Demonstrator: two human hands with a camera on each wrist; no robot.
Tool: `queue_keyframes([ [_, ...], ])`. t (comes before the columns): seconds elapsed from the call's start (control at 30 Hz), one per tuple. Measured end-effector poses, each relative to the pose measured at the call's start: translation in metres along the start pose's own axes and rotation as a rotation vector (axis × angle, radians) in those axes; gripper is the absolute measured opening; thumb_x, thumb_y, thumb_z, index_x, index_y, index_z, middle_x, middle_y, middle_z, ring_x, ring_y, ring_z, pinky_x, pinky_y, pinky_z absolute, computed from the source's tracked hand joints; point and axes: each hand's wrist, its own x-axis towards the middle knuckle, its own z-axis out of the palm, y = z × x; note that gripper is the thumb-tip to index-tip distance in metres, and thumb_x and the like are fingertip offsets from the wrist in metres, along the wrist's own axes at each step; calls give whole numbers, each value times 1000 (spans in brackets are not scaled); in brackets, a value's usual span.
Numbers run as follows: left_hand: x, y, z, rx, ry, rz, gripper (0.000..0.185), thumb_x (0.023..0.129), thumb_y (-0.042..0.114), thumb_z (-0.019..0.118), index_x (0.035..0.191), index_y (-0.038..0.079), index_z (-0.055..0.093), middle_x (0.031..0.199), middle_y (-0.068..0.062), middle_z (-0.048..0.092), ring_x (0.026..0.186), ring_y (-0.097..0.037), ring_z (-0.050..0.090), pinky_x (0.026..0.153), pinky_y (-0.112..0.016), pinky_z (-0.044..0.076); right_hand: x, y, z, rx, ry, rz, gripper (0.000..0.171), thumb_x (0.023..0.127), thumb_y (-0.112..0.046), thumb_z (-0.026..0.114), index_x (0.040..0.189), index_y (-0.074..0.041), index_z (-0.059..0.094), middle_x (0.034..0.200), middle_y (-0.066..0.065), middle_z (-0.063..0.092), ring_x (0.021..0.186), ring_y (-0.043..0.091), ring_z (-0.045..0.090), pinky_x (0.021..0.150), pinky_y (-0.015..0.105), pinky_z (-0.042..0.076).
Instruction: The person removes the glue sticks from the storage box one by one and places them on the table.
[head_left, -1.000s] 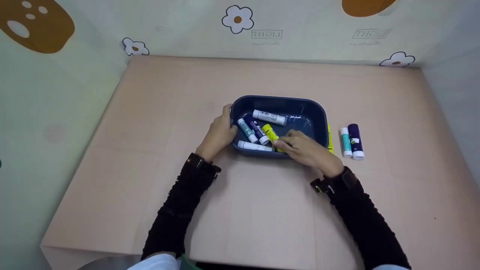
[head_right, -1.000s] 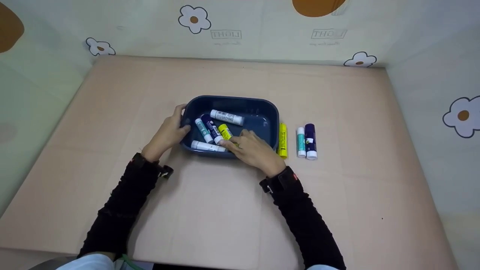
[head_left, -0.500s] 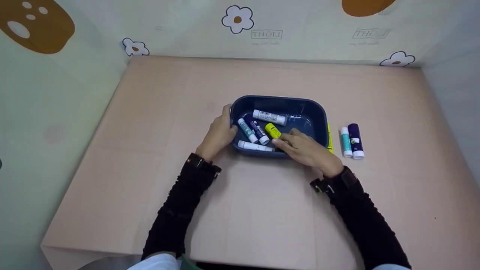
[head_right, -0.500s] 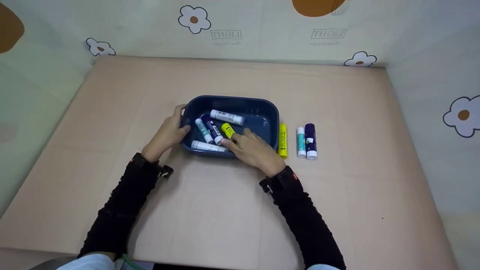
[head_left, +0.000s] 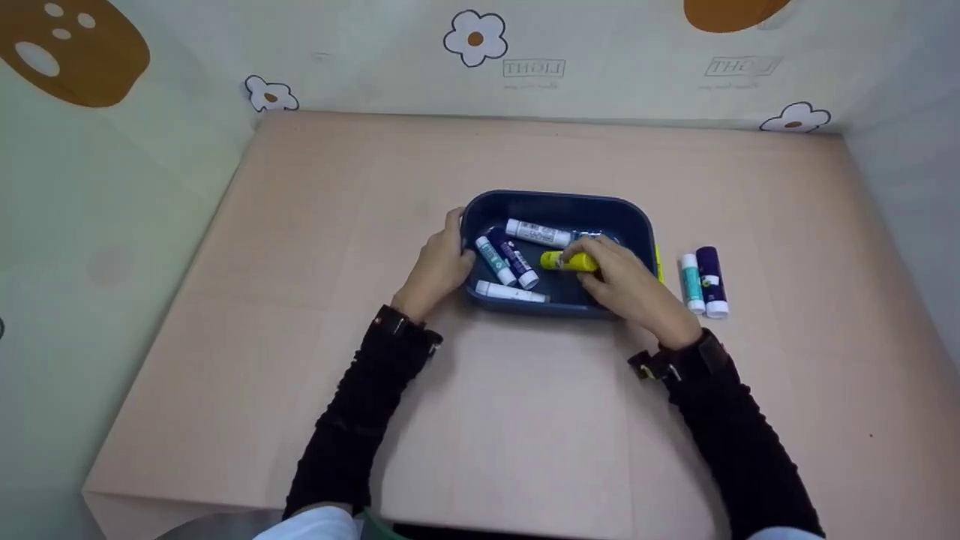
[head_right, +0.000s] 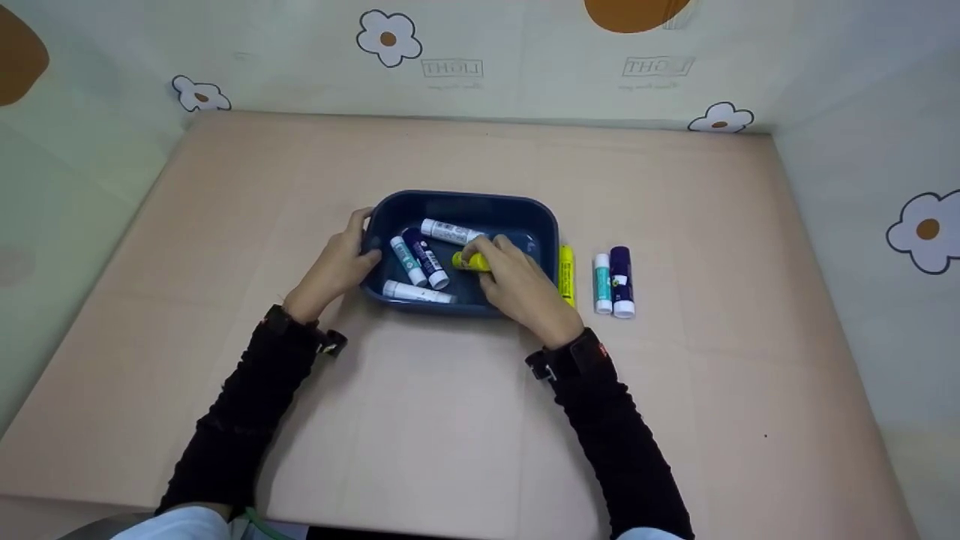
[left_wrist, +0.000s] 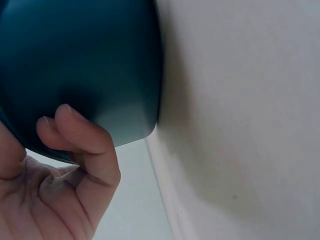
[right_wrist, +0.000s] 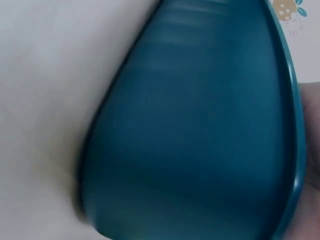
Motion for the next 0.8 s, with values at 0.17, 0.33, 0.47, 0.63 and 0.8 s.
queue_keyframes([
  [0.17, 0, 0, 0, -8, 3, -2, 61, 87, 4, 50, 142, 7, 25, 129, -27, 51, 112, -33, 55, 92, -46, 44, -1, 2, -10, 38, 110, -40, 30, 87, 0, 59, 114, -10, 52, 119, 14, 58, 96, 24, 55, 79, 35, 48],
  [0.33, 0, 0, 0, -7, 6, -9, 61, 87, 4, 50, 143, 7, 25, 128, -26, 52, 111, -33, 55, 91, -46, 45, -4, 3, -22, 14, 221, -11, 35, 85, -9, 65, 118, -6, 53, 96, 12, 61, 72, 18, 47, 64, 22, 37],
  [0.47, 0, 0, 0, -8, -2, -11, 61, 88, 4, 50, 143, 7, 24, 130, -26, 50, 112, -32, 55, 92, -45, 45, -7, 4, -33, 34, 296, 63, 38, 84, -16, 67, 116, -2, 54, 89, 11, 56, 73, 18, 46, 62, 15, 36],
  [0.63, 0, 0, 0, 2, -10, -17, 61, 88, 4, 48, 144, 8, 22, 130, -26, 51, 107, -31, 57, 88, -44, 47, -12, 6, -49, 85, 374, 122, 41, 82, -19, 70, 110, 3, 51, 101, 13, 57, 90, 20, 55, 74, 12, 44],
  [0.8, 0, 1, 0, -2, -12, -23, 62, 88, 5, 48, 144, 8, 22, 128, -27, 52, 102, -30, 58, 84, -43, 48, -19, 10, -66, 123, 400, 216, 41, 84, -19, 67, 111, 3, 46, 111, 14, 60, 99, 26, 61, 81, 15, 49],
])
